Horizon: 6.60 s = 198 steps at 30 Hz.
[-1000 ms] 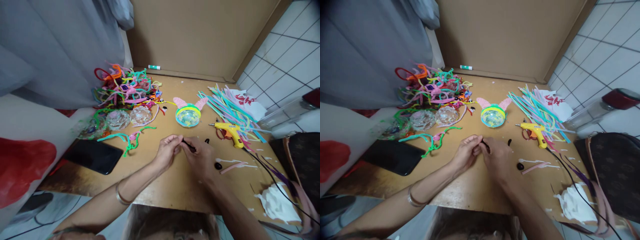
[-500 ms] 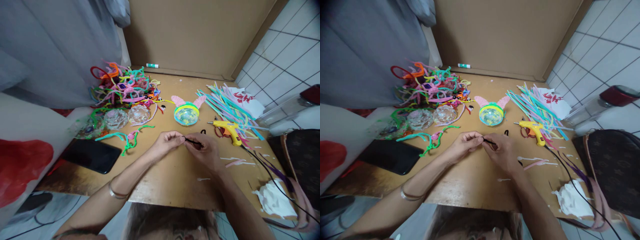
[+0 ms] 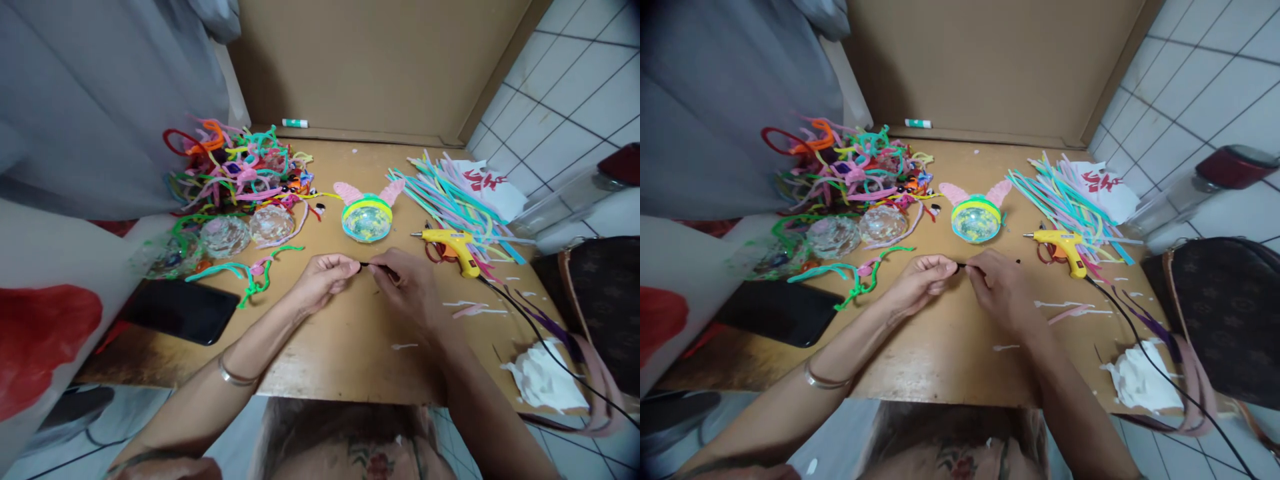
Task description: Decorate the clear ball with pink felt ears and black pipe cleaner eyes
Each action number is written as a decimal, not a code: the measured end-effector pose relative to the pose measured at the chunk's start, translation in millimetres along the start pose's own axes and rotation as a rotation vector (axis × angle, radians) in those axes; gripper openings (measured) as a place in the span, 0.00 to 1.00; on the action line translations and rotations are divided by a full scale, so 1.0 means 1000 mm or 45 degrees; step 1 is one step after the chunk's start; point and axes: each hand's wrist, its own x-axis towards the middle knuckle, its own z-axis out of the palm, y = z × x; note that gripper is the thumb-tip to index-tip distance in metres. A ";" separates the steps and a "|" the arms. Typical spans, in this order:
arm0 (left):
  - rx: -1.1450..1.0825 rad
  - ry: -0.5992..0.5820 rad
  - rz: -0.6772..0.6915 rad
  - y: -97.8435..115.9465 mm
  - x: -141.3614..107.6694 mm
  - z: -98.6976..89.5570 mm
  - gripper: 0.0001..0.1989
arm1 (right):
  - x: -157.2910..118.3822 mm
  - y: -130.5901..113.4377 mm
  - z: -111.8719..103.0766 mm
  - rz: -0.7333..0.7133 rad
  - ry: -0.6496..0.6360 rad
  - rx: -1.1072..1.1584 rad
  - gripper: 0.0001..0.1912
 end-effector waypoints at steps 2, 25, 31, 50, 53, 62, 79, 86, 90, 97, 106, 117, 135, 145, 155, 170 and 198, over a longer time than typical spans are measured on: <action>-0.050 0.038 0.022 -0.004 0.001 0.001 0.19 | -0.003 -0.003 0.008 -0.039 0.042 -0.171 0.12; -0.371 0.290 0.000 -0.033 -0.002 0.016 0.17 | -0.014 -0.017 0.030 -0.053 0.034 -0.696 0.17; -0.167 0.279 0.127 -0.035 0.000 0.015 0.19 | -0.010 -0.014 0.025 -0.141 0.108 -0.710 0.15; 0.523 -0.048 0.175 -0.006 0.005 -0.009 0.20 | -0.002 0.005 0.012 -0.372 0.004 -0.633 0.15; 0.469 -0.081 0.128 -0.002 0.004 -0.010 0.20 | -0.001 0.005 0.012 -0.406 -0.006 -0.587 0.16; 0.090 0.088 0.159 -0.004 0.003 -0.001 0.15 | -0.006 0.003 0.013 -0.115 0.053 -0.167 0.10; -0.371 0.271 0.078 -0.026 0.000 0.014 0.15 | -0.016 -0.018 0.034 0.062 0.102 -0.470 0.11; -0.302 0.228 0.090 -0.025 -0.003 0.016 0.16 | -0.014 -0.014 0.030 0.164 0.102 -0.184 0.09; -0.200 0.201 0.160 -0.024 -0.004 0.014 0.19 | -0.012 -0.010 0.025 0.197 0.115 -0.005 0.07; 0.042 0.051 0.162 -0.014 -0.002 0.006 0.20 | -0.007 -0.005 0.015 0.143 0.105 0.075 0.07; 0.158 -0.041 0.091 0.000 -0.002 -0.002 0.20 | -0.003 -0.004 0.004 0.083 -0.053 0.231 0.08; -0.174 0.167 0.167 -0.008 0.000 0.006 0.18 | -0.010 -0.015 0.018 -0.154 0.112 -0.356 0.11; -0.429 0.267 0.121 -0.010 -0.003 0.010 0.19 | -0.012 -0.026 0.032 -0.165 0.067 -0.465 0.13; -0.711 0.461 0.231 0.026 0.006 -0.008 0.14 | -0.011 -0.013 0.019 0.096 0.044 -0.004 0.11; -0.674 0.462 0.292 0.024 0.008 -0.011 0.14 | 0.000 0.001 0.002 0.489 0.446 0.325 0.10; -0.540 0.386 0.259 0.005 0.010 -0.006 0.15 | 0.005 0.002 0.002 0.417 0.353 1.141 0.13; 0.436 0.065 0.406 -0.018 -0.001 0.003 0.15 | 0.000 0.010 -0.008 0.555 0.032 0.668 0.07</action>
